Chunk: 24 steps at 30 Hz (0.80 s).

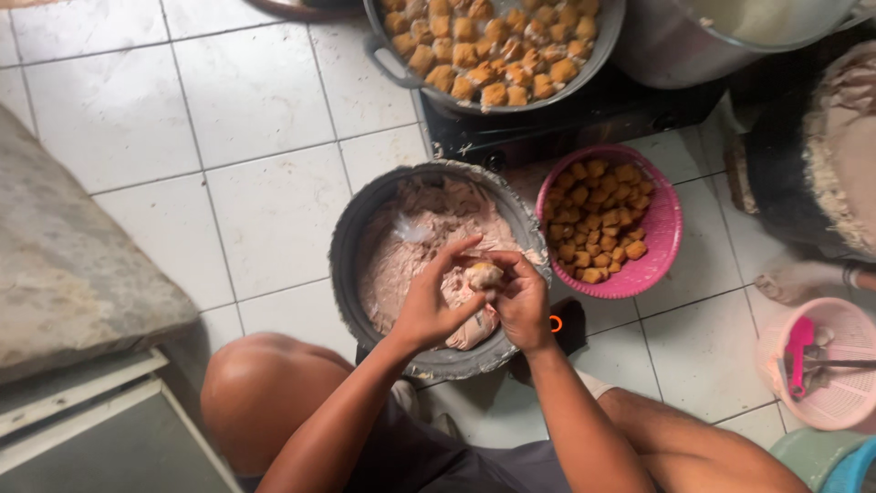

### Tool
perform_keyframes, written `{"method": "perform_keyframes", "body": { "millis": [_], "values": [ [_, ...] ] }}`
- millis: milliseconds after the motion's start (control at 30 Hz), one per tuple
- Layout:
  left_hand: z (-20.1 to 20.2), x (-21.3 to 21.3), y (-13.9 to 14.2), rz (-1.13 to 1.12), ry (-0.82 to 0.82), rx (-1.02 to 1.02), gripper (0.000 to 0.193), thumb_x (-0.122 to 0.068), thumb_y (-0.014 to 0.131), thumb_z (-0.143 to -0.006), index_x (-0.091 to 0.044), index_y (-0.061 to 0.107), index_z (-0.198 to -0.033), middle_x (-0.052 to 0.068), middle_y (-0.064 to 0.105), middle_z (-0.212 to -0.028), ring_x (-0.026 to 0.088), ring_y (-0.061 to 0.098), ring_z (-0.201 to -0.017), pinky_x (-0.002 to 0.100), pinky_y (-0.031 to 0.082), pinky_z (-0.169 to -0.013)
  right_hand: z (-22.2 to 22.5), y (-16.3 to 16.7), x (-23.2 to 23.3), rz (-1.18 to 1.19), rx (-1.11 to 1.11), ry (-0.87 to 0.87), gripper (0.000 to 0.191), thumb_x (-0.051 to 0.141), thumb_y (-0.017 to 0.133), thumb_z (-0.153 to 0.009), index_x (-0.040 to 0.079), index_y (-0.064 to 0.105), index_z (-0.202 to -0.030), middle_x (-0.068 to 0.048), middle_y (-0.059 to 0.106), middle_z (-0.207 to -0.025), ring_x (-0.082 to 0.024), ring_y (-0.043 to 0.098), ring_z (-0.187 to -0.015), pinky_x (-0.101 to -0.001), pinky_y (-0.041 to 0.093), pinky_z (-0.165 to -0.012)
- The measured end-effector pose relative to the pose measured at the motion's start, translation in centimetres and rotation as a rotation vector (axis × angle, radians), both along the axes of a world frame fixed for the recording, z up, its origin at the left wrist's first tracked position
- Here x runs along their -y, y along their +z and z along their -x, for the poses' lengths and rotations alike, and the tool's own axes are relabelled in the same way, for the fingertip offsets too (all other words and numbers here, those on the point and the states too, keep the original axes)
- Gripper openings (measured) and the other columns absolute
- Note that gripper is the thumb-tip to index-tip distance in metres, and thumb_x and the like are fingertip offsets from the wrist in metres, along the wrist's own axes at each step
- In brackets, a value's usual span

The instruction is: The person sits on the floor and coats fried food pieces with a thick batter. They hold each piece in one hand, spread batter over it with an orange plastic spatula, and place the coated piece into a large pan filled with similarly coated pieces, repeating the cycle.

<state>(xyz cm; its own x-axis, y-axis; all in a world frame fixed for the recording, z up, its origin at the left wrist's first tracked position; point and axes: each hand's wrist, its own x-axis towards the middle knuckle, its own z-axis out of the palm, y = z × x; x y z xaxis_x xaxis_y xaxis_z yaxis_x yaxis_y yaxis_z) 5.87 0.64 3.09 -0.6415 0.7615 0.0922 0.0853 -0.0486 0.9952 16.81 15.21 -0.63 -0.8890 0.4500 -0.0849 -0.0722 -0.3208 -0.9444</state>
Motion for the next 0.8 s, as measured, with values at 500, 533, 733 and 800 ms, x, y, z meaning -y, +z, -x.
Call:
{"method": "perform_keyframes", "body": {
  "millis": [500,533,733,800],
  "values": [
    [0.0,-0.5,-2.9,0.350,-0.087,0.007,0.066,-0.026,0.073,-0.087,-0.010,0.052,-0.148,0.012,0.060,-0.145,0.029,0.057,-0.136,0.042,0.045,-0.115,10.5,4.1,-34.6,0.207,0.144,-0.594,0.011,0.012,0.078,-0.096,0.007,0.069,-0.097,-0.002,0.067,-0.084,-0.010,0.063,-0.074,-0.0213,0.046,-0.064],
    [-0.2,-0.6,-3.4,0.470,-0.115,-0.020,0.063,-0.029,0.073,-0.087,-0.012,0.055,-0.145,0.011,0.059,-0.144,0.030,0.056,-0.136,0.041,0.045,-0.114,11.4,4.4,-37.1,0.192,0.119,-0.622,0.009,0.009,0.077,-0.095,0.005,0.070,-0.098,-0.003,0.068,-0.082,-0.011,0.063,-0.073,-0.0220,0.046,-0.064],
    [-2.2,-0.8,-6.8,0.802,-0.657,-0.572,0.075,-0.044,0.077,-0.084,-0.013,0.047,-0.146,0.011,0.047,-0.150,0.032,0.044,-0.138,0.060,0.027,-0.114,14.6,5.7,-43.9,0.246,0.072,-0.702,0.008,0.007,0.071,-0.096,0.002,0.069,-0.102,-0.007,0.071,-0.087,-0.016,0.069,-0.080,-0.0266,0.055,-0.072],
    [-2.5,-0.8,-7.9,0.823,-0.648,-0.564,0.078,-0.047,0.074,-0.087,-0.014,0.044,-0.151,0.012,0.047,-0.152,0.031,0.046,-0.137,0.061,0.028,-0.115,14.4,5.2,-43.8,0.266,0.063,-0.730,0.011,0.007,0.070,-0.096,0.000,0.068,-0.105,-0.009,0.073,-0.091,-0.018,0.070,-0.083,-0.0290,0.056,-0.073]
  ]
}}
